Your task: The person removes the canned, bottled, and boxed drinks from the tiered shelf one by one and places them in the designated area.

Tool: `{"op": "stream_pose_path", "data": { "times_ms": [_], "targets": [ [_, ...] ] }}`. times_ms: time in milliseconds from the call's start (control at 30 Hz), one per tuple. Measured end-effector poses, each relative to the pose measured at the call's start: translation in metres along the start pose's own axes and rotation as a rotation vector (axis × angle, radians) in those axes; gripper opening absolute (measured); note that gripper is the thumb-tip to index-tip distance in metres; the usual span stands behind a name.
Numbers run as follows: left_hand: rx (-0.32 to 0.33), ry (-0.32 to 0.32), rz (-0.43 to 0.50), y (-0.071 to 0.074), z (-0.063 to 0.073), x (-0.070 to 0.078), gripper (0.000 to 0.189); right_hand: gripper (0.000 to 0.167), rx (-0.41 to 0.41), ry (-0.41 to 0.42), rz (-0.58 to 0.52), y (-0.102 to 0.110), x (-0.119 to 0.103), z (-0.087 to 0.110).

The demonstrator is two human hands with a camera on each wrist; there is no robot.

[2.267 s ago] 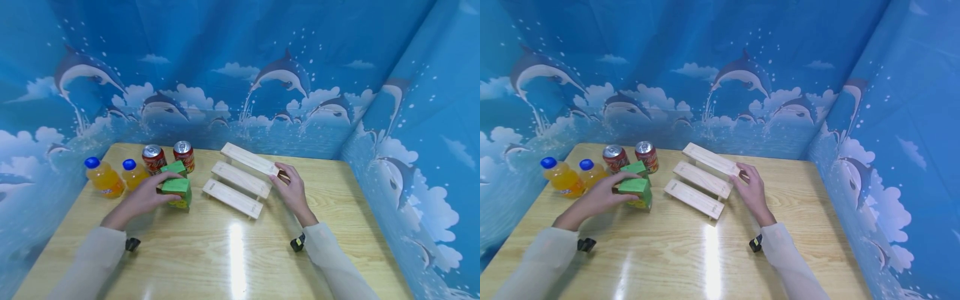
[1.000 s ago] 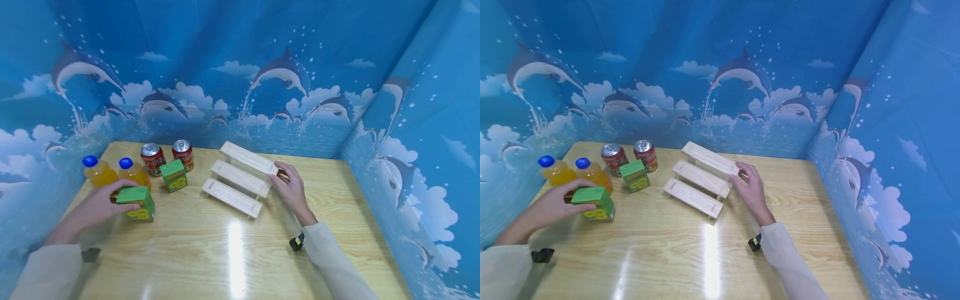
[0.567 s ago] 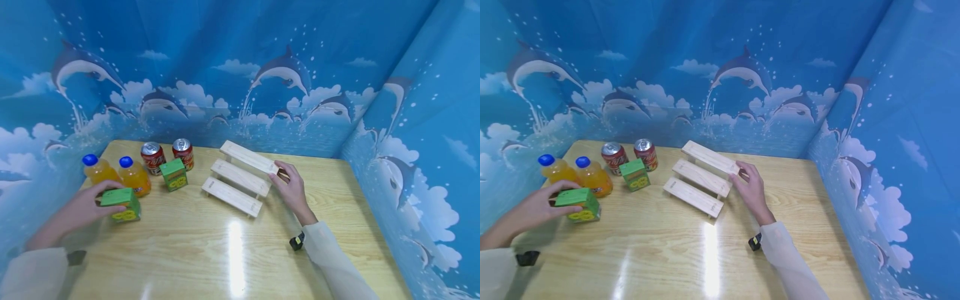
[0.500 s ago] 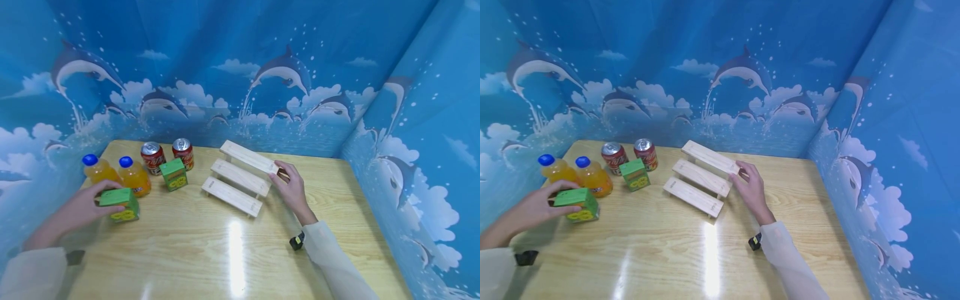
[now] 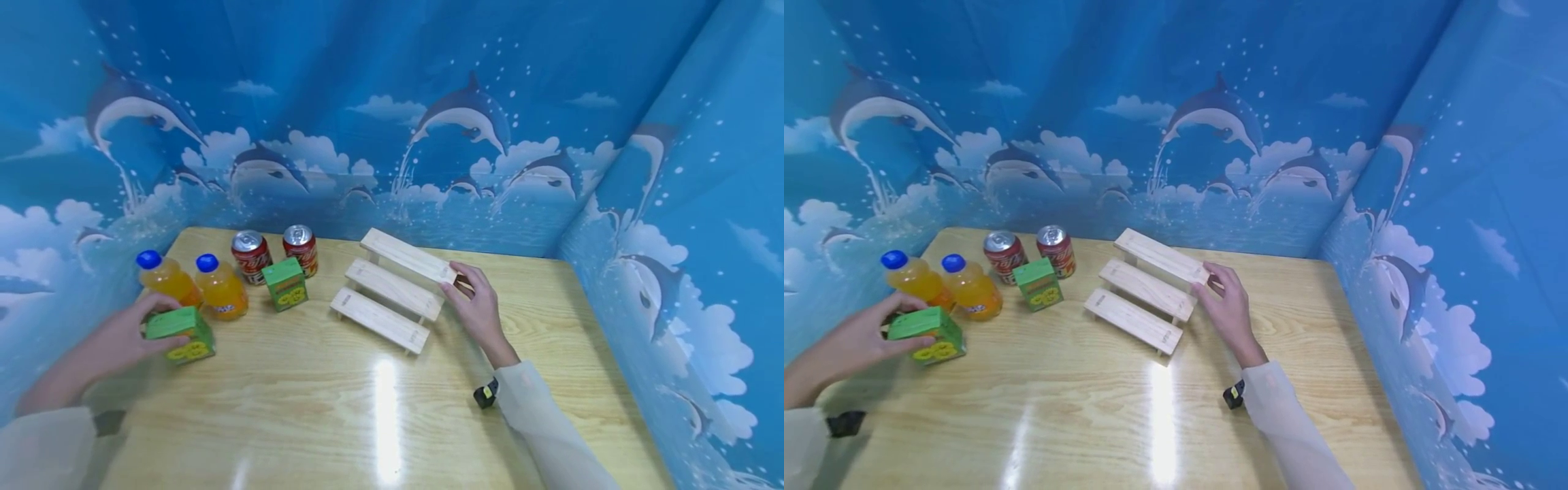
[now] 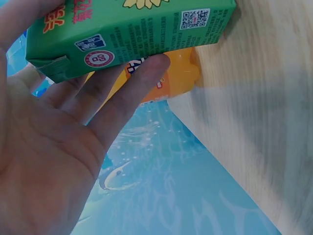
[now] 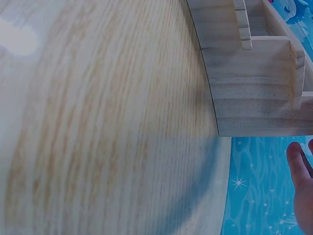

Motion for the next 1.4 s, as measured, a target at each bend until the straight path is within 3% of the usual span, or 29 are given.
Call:
{"op": "stream_pose_path", "data": {
  "times_ms": [267, 700, 867, 1100, 1233, 1400],
  "targets": [
    [0.021, 0.0, -0.035, 0.0, 0.003, -0.007, 0.06, 0.052, -0.01, 0.005, -0.023, 0.001, -0.002, 0.0],
    [-0.021, 0.031, 0.008, -0.002, 0.007, -0.01, 0.071, 0.051, -0.005, -0.003, -0.03, 0.0, -0.002, 0.003],
    [-0.041, 0.06, 0.018, 0.0, 0.007, -0.006, 0.078, 0.052, -0.017, -0.019, -0.03, 0.0, -0.002, 0.003],
    [-0.045, 0.05, 0.049, 0.003, 0.005, -0.003, 0.072, 0.052, -0.032, -0.062, -0.025, 0.0, -0.035, 0.011],
    [-0.036, 0.033, 0.068, 0.01, 0.004, 0.006, 0.063, 0.051, -0.037, -0.065, -0.011, 0.0, -0.038, 0.011],
    [-0.013, 0.04, 0.037, 0.019, 0.0, 0.019, 0.059, 0.051, -0.03, -0.071, -0.012, 0.0, -0.025, 0.005]
  ]
}}
Point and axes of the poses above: each hand's wrist, its own z-axis away from the middle knuckle, its own y-axis out of the back of the hand, x = y × z, the point moved 3 cm from there along -z, towards the middle knuckle, and after that the axes turned 3 degrees about -y, right-handed, at the moved point
